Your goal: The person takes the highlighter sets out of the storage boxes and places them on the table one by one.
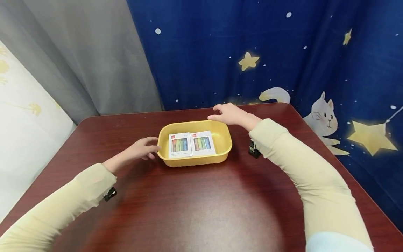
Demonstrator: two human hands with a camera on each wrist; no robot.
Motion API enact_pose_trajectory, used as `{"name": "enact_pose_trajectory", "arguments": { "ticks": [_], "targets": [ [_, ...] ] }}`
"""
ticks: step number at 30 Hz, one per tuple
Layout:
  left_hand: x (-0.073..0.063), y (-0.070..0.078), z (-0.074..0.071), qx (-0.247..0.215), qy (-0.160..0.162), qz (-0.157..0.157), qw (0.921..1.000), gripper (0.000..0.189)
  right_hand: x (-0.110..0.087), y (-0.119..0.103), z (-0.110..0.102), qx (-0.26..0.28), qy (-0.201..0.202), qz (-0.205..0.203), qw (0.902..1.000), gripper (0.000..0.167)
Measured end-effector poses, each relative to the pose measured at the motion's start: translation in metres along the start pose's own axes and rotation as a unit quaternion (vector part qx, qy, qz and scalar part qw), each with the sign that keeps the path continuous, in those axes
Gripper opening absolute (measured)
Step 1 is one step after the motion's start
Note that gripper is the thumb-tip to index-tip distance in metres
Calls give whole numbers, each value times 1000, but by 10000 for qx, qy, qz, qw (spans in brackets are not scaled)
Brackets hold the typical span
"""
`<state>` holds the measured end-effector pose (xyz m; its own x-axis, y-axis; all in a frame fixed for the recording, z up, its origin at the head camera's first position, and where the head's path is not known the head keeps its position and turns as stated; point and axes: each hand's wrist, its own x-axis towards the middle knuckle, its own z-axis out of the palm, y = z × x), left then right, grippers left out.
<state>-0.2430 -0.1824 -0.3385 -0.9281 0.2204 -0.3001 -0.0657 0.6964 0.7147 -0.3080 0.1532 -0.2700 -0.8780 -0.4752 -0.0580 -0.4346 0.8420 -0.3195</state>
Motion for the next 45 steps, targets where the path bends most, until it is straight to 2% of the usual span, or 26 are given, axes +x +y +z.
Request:
{"name": "enact_pose_trajectory", "arguments": {
  "ticks": [6, 12, 15, 20, 25, 30, 37, 45],
  "targets": [
    [1, 3, 1, -44, -49, -29, 10000, 56, 12, -6, -2, 192, -170, 321, 9992, 56],
    [1, 5, 1, -142, -130, -57, 9998, 55, 23, -10, 0, 709, -621, 708, 9930, 58],
    [1, 6, 2, -160, -153, -96, 9997, 54, 29, -11, 3, 1077, -902, 1016, 9849, 61],
    [1, 8, 3, -265, -183, -150, 9994, 53, 34, -14, 9, 1646, -1436, 1543, 9636, 61],
    [1, 10, 3, -340, -165, -224, 9990, 52, 36, -18, 16, 1916, -1709, 1829, 9490, 59],
    [0, 11, 2, -321, -222, -248, 9989, 52, 40, -19, 22, 2062, -1922, 2040, 9375, 64],
    [0, 11, 2, -294, -230, -314, 9988, 51, 46, -22, 29, 1972, -2075, 2182, 9330, 75],
    [-1, 12, 4, -338, -226, -395, 9984, 51, 52, -28, 41, 1924, -2295, 2358, 9245, 70]
  ]
}}
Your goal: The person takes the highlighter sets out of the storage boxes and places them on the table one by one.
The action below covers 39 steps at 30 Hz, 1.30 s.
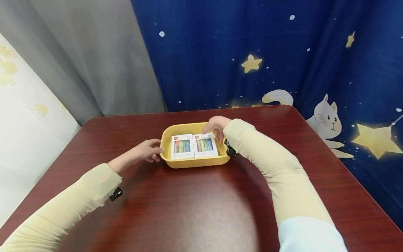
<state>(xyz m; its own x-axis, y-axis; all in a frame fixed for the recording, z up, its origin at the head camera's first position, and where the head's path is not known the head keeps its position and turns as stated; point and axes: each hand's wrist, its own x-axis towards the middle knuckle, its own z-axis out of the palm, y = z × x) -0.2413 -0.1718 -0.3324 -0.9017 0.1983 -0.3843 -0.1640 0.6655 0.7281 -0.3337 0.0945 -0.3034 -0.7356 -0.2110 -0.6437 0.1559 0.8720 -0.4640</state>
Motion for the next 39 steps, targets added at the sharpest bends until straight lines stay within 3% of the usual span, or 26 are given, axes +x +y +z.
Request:
{"name": "enact_pose_trajectory", "arguments": {
  "ticks": [8, 20, 39],
  "targets": [
    [1, -2, -1, 67, 9, 33, 10000, 51, 10, -3, 10, 318, -24, 165, 9994, 53],
    [-2, 1, -1, 52, -41, 54, 10000, 51, 15, -3, 15, 194, 27, 407, 9990, 52],
    [2, 0, 0, 114, 68, 57, 9999, 49, 4, -8, 9, 231, 107, 543, 9982, 33]
  ]
}}
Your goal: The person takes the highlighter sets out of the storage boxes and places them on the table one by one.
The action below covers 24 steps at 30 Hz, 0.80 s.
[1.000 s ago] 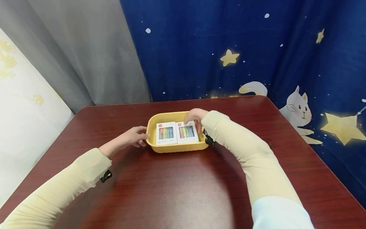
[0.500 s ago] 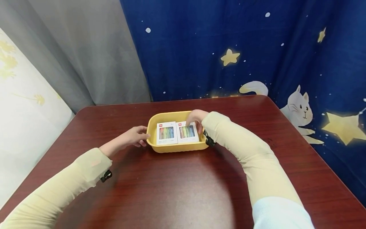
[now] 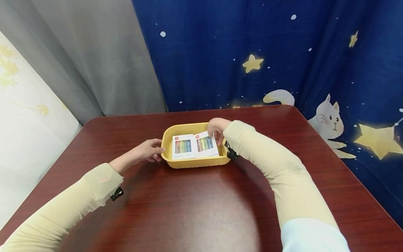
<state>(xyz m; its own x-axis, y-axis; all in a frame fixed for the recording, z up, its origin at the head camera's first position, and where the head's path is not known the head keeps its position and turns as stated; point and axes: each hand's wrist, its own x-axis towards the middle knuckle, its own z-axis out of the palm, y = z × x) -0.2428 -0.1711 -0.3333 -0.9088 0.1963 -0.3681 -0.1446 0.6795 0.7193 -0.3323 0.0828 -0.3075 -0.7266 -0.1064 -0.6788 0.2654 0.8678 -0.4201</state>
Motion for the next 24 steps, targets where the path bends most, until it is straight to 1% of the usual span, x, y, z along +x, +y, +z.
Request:
{"name": "enact_pose_trajectory", "arguments": {
  "ticks": [2, 6, 9, 12, 17, 24],
  "targets": [
    [0, 0, 0, -12, -11, -12, 10000, 49, -1, 0, 0, 65, 13, -35, 10000, 31],
    [0, -1, 0, -37, -21, -39, 10000, 49, -3, 2, -1, 447, 51, -178, 9988, 28],
    [0, -2, 0, -28, -14, -34, 10000, 49, -5, 4, -1, 713, 62, -371, 9967, 18],
    [-1, -2, 0, -31, -4, -35, 10000, 49, -8, 6, -2, 821, 38, -566, 9950, 6],
    [-2, -1, -1, -69, -14, -38, 10000, 49, -12, 9, -3, 914, 9, -801, 9926, 9],
    [0, -1, 1, -85, 5, -65, 9999, 49, -20, 12, -8, 1211, 41, -1093, 9866, 18]
  ]
}}
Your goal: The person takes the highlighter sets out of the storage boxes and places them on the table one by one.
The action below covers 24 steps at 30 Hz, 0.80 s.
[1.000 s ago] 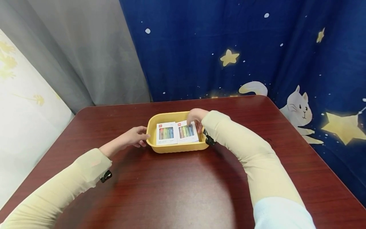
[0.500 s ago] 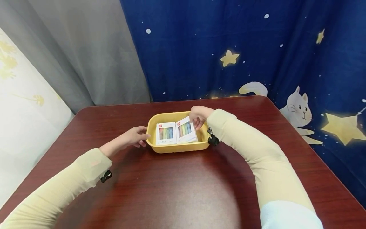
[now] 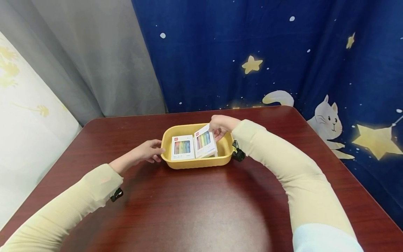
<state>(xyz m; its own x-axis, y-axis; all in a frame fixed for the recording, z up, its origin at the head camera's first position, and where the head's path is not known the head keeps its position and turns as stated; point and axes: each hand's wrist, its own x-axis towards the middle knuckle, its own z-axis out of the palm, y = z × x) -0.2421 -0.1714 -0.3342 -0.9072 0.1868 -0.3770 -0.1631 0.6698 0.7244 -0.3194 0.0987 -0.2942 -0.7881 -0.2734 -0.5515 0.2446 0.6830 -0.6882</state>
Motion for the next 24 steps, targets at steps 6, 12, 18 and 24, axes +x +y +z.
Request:
{"name": "enact_pose_trajectory", "arguments": {
  "ticks": [6, 12, 18, 24],
  "targets": [
    [0, 0, 0, -45, 13, -16, 10000, 49, -8, -2, -5, 115, -13, -190, 9998, 16],
    [0, 0, 1, 81, 33, 73, 9999, 48, -22, -4, -7, 361, 39, -361, 9987, 22],
    [-1, 2, 0, 307, 76, 44, 9995, 45, -32, -4, -9, 629, 97, -564, 9964, 29],
    [0, 0, -1, -4, -6, -90, 10000, 45, -41, -2, -10, 832, 86, -850, 9929, 31]
  ]
}}
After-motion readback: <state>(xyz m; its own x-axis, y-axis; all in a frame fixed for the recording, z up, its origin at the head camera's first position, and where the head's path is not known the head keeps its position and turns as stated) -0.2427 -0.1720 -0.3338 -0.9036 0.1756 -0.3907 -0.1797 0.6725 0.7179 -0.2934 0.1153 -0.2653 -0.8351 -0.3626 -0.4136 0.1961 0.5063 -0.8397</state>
